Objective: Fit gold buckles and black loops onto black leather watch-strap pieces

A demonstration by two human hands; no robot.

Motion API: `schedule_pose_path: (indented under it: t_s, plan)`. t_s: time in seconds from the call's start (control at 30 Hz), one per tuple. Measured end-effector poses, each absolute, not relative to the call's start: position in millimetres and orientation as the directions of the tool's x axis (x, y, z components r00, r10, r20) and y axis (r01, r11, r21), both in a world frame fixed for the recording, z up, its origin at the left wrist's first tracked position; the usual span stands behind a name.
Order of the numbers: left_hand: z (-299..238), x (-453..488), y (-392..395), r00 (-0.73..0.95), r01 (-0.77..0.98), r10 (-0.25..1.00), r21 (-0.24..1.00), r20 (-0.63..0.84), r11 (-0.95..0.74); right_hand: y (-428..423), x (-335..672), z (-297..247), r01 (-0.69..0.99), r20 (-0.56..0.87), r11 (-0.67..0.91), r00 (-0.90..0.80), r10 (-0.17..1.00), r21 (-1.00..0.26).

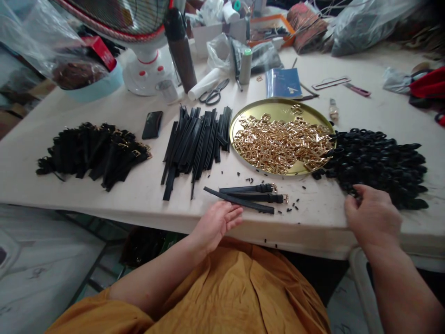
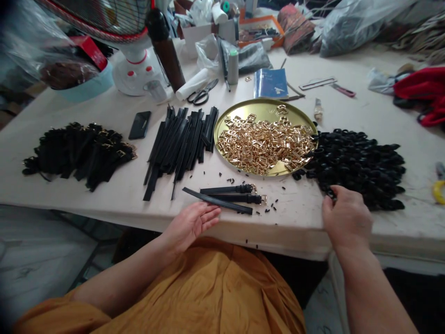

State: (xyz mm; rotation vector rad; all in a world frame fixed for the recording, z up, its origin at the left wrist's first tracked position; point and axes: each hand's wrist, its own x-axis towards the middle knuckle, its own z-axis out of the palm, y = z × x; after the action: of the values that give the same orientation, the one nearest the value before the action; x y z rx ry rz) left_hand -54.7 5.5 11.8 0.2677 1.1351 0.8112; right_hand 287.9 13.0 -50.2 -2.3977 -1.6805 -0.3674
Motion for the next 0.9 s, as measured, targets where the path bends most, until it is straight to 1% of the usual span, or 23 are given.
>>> schedule_pose_path:
  t_s: [0.07,0.13,0.17,0.2,0.23,0.27,0.3,0.33,0.37,0.4,0.43,0.47,0.5,0.53,0.57,0.6,0.63,0.67,0.7,0.73,0.77,0.8,0.9]
  plan:
    - [13.3,-60.6,1.1,0.222,-0.319,0.666,0.593,-0.712,0.740,11.3,284.7,-47.8,0.957,0.344,-0.289,0.276,0.898,-0.014]
    - [13.7,-64.5,-1.2,0.269,-0.073,0.691,0.701,-0.671,0.709,8.7,280.0,-43.3,0.968,0.387,-0.245,0.249,0.888,-0.058]
    - [13.4,-64.9,-0.8,0.290,0.093,0.744,0.791,-0.603,0.605,7.2,276.3,-40.4,0.970,0.407,-0.219,0.242,0.881,-0.103]
    - [12.7,-64.1,0.8,0.316,0.271,0.811,0.866,-0.493,0.421,5.6,271.1,-37.2,0.968,0.422,-0.191,0.243,0.873,-0.161]
    - [11.8,-61.9,3.7,0.353,0.438,0.866,0.881,-0.353,0.180,3.9,264.5,-34.0,0.958,0.421,-0.169,0.256,0.870,-0.234]
    - [10.5,-58.7,7.7,0.408,0.575,0.888,0.815,-0.212,-0.069,1.9,256.3,-31.1,0.933,0.396,-0.155,0.283,0.874,-0.323]
    - [9.2,-54.6,12.5,0.469,0.670,0.877,0.689,-0.104,-0.276,-0.3,247.0,-28.8,0.890,0.346,-0.153,0.319,0.882,-0.429]
    - [7.9,-50.3,17.6,0.525,0.728,0.849,0.545,-0.052,-0.417,-2.9,236.9,-27.2,0.824,0.267,-0.165,0.355,0.896,-0.542]
    - [6.8,-46.1,22.6,0.568,0.755,0.822,0.424,-0.040,-0.500,-5.9,226.4,-26.5,0.735,0.172,-0.178,0.374,0.911,-0.655]
    - [6.2,-42.5,27.1,0.594,0.766,0.803,0.337,-0.046,-0.547,-9.1,216.2,-26.6,0.633,0.083,-0.190,0.375,0.923,-0.750]
    - [6.4,-39.7,30.7,0.611,0.767,0.790,0.289,-0.055,-0.573,-12.6,206.6,-27.2,0.541,0.012,-0.198,0.359,0.933,-0.817]
    - [7.3,-38.0,33.3,0.619,0.764,0.783,0.281,-0.062,-0.581,-16.1,198.0,-28.1,0.464,-0.038,-0.206,0.346,0.938,-0.862]
    - [9.2,-37.2,34.8,0.615,0.762,0.785,0.312,-0.073,-0.567,-19.6,190.5,-28.9,0.401,-0.078,-0.217,0.335,0.939,-0.890]
    - [11.9,-37.2,35.4,0.601,0.757,0.794,0.384,-0.091,-0.529,-22.9,184.1,-29.3,0.346,-0.118,-0.235,0.326,0.938,-0.908]
    - [15.2,-37.8,35.1,0.582,0.741,0.804,0.491,-0.125,-0.459,-25.7,178.8,-29.3,0.280,-0.163,-0.258,0.320,0.933,-0.925]
    - [18.8,-38.5,34.3,0.559,0.706,0.808,0.618,-0.186,-0.346,-28.1,174.3,-28.7,0.188,-0.216,-0.284,0.315,0.924,-0.940]
    - [22.3,-39.1,33.0,0.539,0.646,0.798,0.740,-0.271,-0.185,-30.0,170.4,-27.7,0.064,-0.275,-0.308,0.309,0.910,-0.949]
    - [25.3,-39.4,31.3,0.528,0.560,0.767,0.828,-0.363,0.007,-31.2,167.0,-26.2,-0.083,-0.340,-0.331,0.292,0.894,-0.940]
    - [27.5,-39.3,29.5,0.533,0.457,0.718,0.867,-0.448,0.201,-31.9,164.0,-24.6,-0.232,-0.404,-0.348,0.266,0.875,-0.908]
    - [28.8,-38.9,27.6,0.549,0.353,0.659,0.857,-0.514,0.375,-32.1,161.1,-22.9,-0.364,-0.459,-0.360,0.237,0.856,-0.859]
    - [29.2,-38.3,25.8,0.570,0.261,0.600,0.816,-0.561,0.515,-31.8,158.4,-21.3,-0.469,-0.506,-0.368,0.208,0.837,-0.802]
    - [28.8,-37.7,24.0,0.591,0.184,0.553,0.766,-0.587,0.616,-31.3,155.9,-19.7,-0.544,-0.546,-0.379,0.182,0.818,-0.748]
    - [25.4,-36.4,20.1,0.643,0.046,0.470,0.643,-0.605,0.765,-29.3,148.5,-15.4,-0.671,-0.628,-0.387,0.151,0.764,-0.632]
